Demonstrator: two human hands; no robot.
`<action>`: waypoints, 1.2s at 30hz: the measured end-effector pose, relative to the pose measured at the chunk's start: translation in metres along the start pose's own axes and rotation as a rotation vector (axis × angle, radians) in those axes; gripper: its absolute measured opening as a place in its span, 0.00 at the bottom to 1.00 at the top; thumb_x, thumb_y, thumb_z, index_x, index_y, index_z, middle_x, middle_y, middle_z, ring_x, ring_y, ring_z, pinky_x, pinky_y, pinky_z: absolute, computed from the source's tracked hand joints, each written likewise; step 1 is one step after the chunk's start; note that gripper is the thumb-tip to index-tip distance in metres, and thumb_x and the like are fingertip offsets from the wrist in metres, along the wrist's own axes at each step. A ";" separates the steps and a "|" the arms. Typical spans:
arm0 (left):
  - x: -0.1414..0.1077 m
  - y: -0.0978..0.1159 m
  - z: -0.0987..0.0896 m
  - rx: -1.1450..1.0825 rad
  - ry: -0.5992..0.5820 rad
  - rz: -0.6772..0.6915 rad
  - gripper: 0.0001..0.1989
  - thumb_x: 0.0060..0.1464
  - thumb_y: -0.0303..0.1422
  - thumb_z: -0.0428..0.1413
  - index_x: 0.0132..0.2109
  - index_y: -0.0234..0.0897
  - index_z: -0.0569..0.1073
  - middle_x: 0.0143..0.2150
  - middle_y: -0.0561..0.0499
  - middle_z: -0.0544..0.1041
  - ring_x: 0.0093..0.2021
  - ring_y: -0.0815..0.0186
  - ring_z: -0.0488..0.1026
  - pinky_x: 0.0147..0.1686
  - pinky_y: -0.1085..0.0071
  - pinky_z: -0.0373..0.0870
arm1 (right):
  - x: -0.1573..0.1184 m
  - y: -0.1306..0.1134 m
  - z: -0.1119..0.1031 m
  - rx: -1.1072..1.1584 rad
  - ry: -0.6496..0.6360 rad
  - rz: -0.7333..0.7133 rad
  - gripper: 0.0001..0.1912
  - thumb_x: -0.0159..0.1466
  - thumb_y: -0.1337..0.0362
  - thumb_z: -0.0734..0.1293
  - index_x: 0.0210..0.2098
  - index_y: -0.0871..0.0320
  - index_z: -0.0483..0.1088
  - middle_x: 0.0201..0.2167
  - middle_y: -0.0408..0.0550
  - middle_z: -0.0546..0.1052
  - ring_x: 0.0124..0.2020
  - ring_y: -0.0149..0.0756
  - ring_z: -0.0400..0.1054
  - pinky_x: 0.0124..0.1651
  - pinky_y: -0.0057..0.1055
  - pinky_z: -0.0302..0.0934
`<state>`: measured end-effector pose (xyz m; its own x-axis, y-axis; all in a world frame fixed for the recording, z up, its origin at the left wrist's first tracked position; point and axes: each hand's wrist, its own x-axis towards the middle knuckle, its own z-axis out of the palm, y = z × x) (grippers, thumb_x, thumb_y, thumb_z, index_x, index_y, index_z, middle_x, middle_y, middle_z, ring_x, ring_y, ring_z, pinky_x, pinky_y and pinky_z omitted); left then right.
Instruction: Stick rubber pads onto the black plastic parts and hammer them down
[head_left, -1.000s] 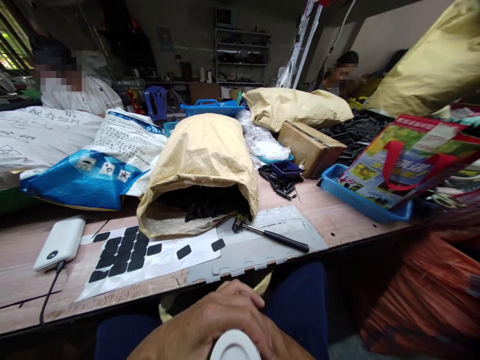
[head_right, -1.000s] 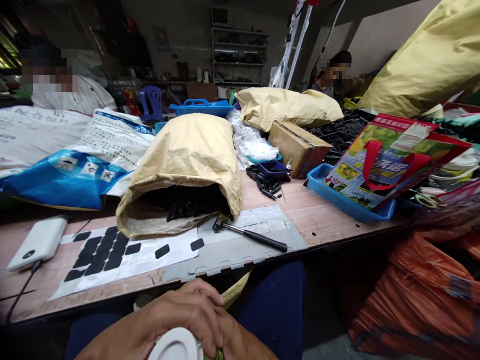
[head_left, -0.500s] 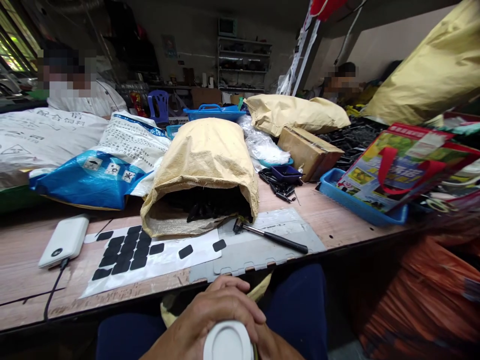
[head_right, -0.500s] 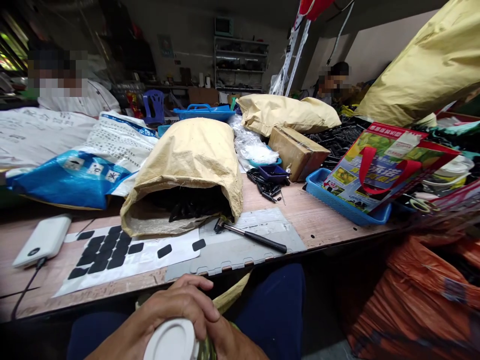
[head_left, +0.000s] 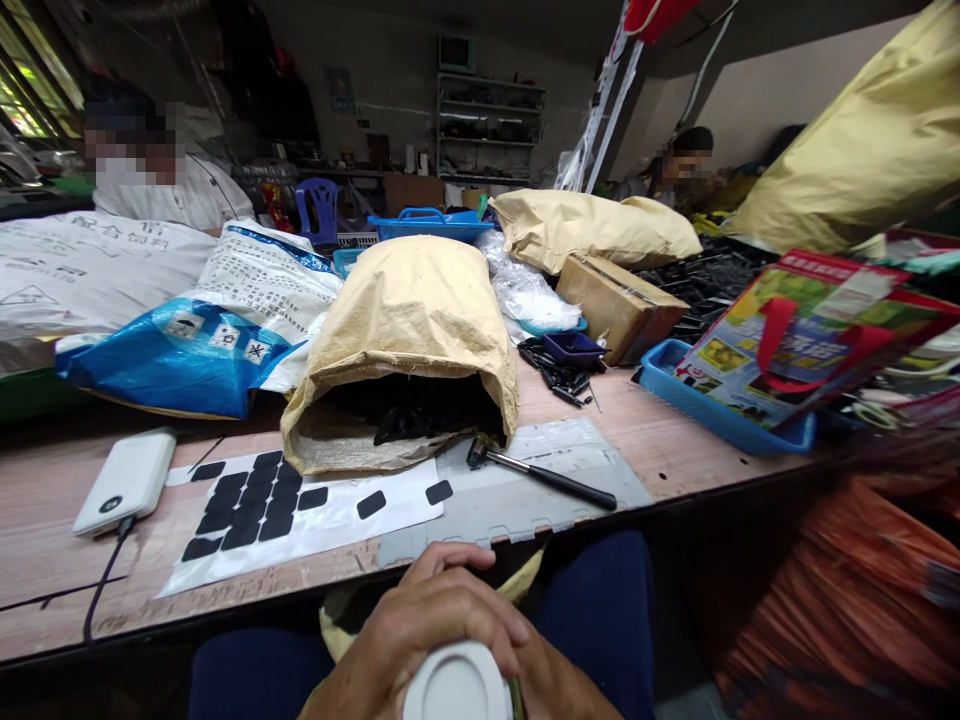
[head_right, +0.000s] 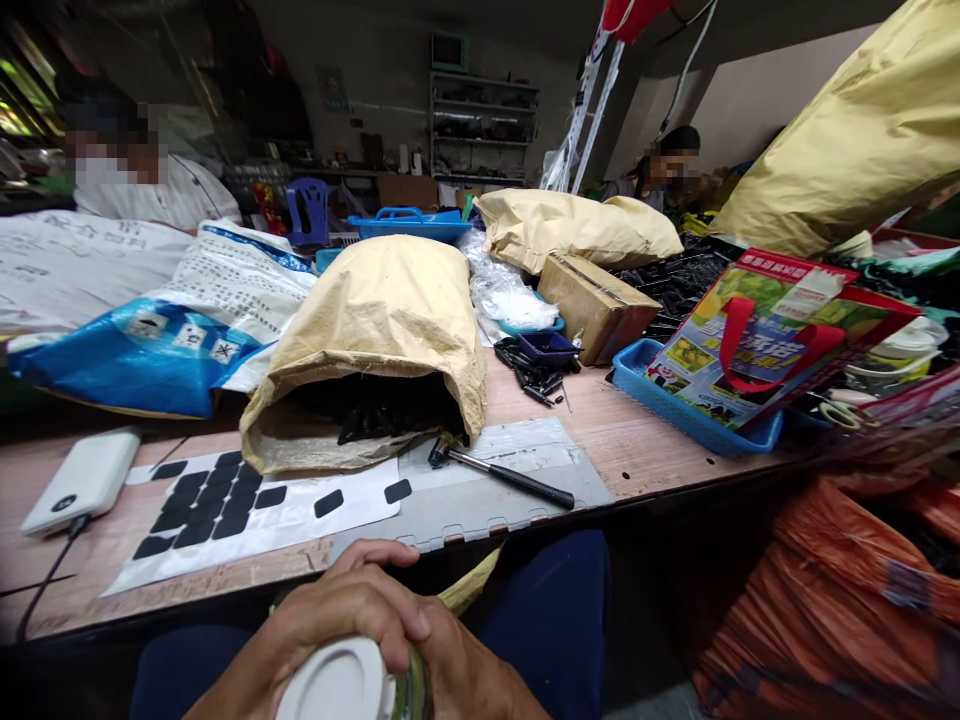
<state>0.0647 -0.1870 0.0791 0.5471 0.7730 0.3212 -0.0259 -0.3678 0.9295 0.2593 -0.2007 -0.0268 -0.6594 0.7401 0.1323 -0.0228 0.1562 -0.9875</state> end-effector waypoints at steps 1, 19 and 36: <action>-0.001 0.000 0.001 -0.001 0.027 -0.007 0.13 0.62 0.41 0.57 0.39 0.39 0.81 0.42 0.45 0.83 0.48 0.56 0.78 0.60 0.56 0.69 | -0.002 0.002 0.001 -0.016 0.013 -0.003 0.39 0.50 0.38 0.74 0.53 0.56 0.70 0.48 0.52 0.74 0.51 0.50 0.68 0.56 0.42 0.65; 0.004 0.012 -0.002 -0.051 -0.042 0.144 0.22 0.65 0.52 0.49 0.43 0.39 0.77 0.40 0.44 0.82 0.41 0.58 0.80 0.60 0.56 0.69 | -0.025 0.039 0.017 -0.265 0.196 -0.054 0.23 0.62 0.48 0.69 0.55 0.47 0.71 0.44 0.49 0.76 0.44 0.44 0.72 0.46 0.37 0.71; -0.004 0.012 0.025 0.527 0.549 0.085 0.18 0.47 0.30 0.64 0.46 0.43 0.72 0.45 0.48 0.80 0.52 0.53 0.76 0.55 0.55 0.73 | 0.028 -0.018 -0.003 -0.602 0.375 -0.455 0.46 0.58 0.44 0.71 0.69 0.52 0.52 0.51 0.55 0.76 0.49 0.52 0.74 0.58 0.45 0.68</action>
<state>0.0833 -0.2079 0.0845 0.0636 0.8261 0.5599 0.4282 -0.5294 0.7324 0.2433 -0.1808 -0.0047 -0.3874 0.6721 0.6310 0.2487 0.7353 -0.6305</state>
